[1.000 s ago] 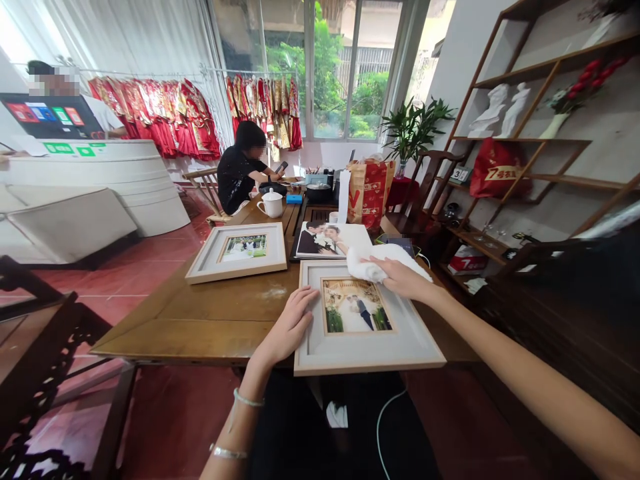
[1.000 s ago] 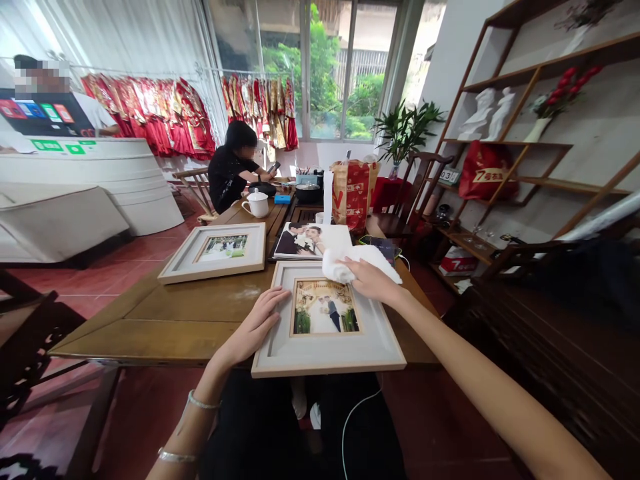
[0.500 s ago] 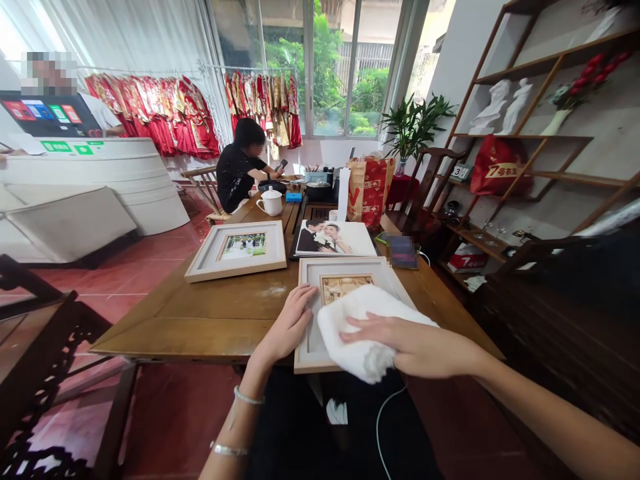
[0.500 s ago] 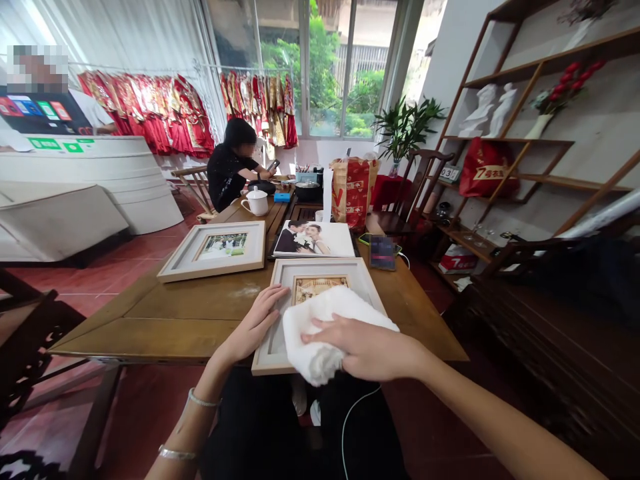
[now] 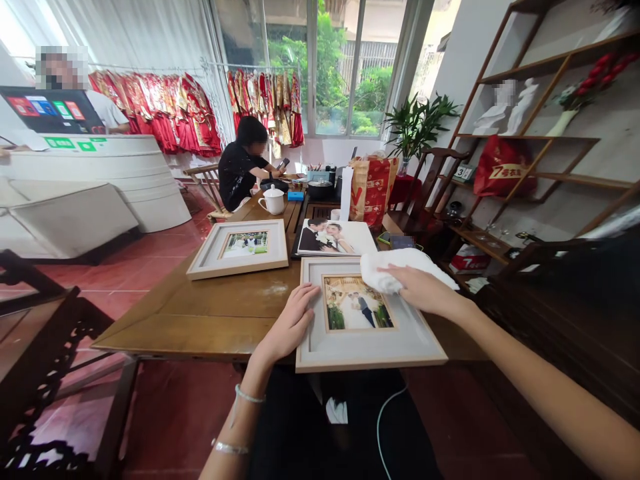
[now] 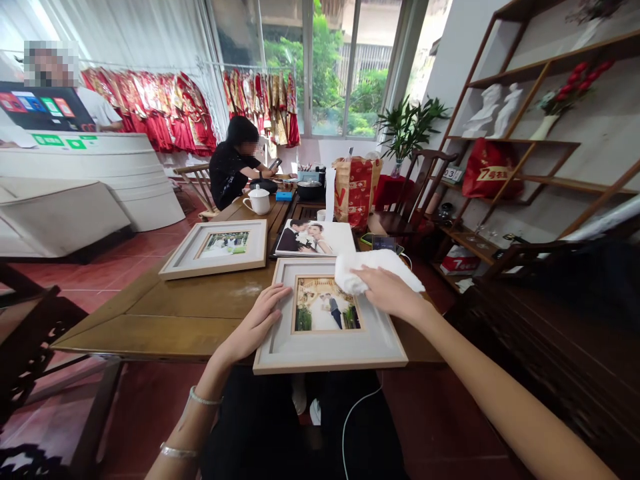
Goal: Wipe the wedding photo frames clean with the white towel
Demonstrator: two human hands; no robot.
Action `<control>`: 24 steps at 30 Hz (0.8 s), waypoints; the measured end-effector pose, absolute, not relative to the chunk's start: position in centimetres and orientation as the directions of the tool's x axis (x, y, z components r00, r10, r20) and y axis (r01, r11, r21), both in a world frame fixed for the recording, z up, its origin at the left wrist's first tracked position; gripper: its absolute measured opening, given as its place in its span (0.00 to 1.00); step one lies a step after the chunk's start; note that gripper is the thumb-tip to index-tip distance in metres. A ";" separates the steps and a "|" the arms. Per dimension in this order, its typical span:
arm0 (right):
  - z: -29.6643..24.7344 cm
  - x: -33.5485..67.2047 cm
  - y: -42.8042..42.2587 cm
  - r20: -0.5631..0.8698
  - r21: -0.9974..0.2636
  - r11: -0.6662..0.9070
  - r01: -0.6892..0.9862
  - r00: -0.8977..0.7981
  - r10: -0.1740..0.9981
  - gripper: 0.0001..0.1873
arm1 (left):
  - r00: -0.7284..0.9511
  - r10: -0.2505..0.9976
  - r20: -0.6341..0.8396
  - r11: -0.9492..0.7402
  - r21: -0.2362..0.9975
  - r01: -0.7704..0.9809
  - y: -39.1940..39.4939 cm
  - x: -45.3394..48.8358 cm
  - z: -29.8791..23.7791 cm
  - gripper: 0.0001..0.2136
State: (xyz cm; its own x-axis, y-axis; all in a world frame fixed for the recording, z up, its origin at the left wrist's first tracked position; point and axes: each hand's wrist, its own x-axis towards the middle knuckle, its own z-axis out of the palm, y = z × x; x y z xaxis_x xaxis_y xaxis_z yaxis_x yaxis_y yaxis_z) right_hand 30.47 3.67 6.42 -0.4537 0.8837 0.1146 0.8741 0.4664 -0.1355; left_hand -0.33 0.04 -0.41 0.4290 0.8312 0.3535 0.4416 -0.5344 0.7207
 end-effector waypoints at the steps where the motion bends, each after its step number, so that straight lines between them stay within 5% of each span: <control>1: 6.2 30.2 4.9 0.148 -0.137 0.469 0.873 -0.450 0.881 0.35 | 0.430 0.829 0.359 -0.539 0.719 0.439 0.1 -0.3 -0.4 0.21; 8: 5.5 24.3 10.6 0.233 -0.185 0.639 0.746 -0.599 0.766 0.36 | 0.435 0.824 0.364 -0.548 0.708 0.446 0.2 -0.3 -0.6 0.21; 16: 6.4 18.3 10.9 0.165 -0.221 0.822 0.525 -0.811 0.562 0.33 | 0.439 0.817 0.374 -0.560 0.699 0.446 0.2 -0.3 -0.6 0.21; 24: 6.9 23.1 6.7 0.053 -0.213 0.755 0.620 -0.764 0.643 0.29 | 0.421 0.831 0.364 -0.538 0.717 0.443 0.0 -0.3 -0.3 0.21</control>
State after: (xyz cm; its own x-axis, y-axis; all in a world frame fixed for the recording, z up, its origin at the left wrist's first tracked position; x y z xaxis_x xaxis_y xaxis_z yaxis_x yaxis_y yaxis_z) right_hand 23.05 6.67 6.91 -0.7643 0.6427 0.0529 0.6202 0.7551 -0.2126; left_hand -0.32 -0.02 -0.35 0.4206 0.8311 0.3638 0.4425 -0.5380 0.7175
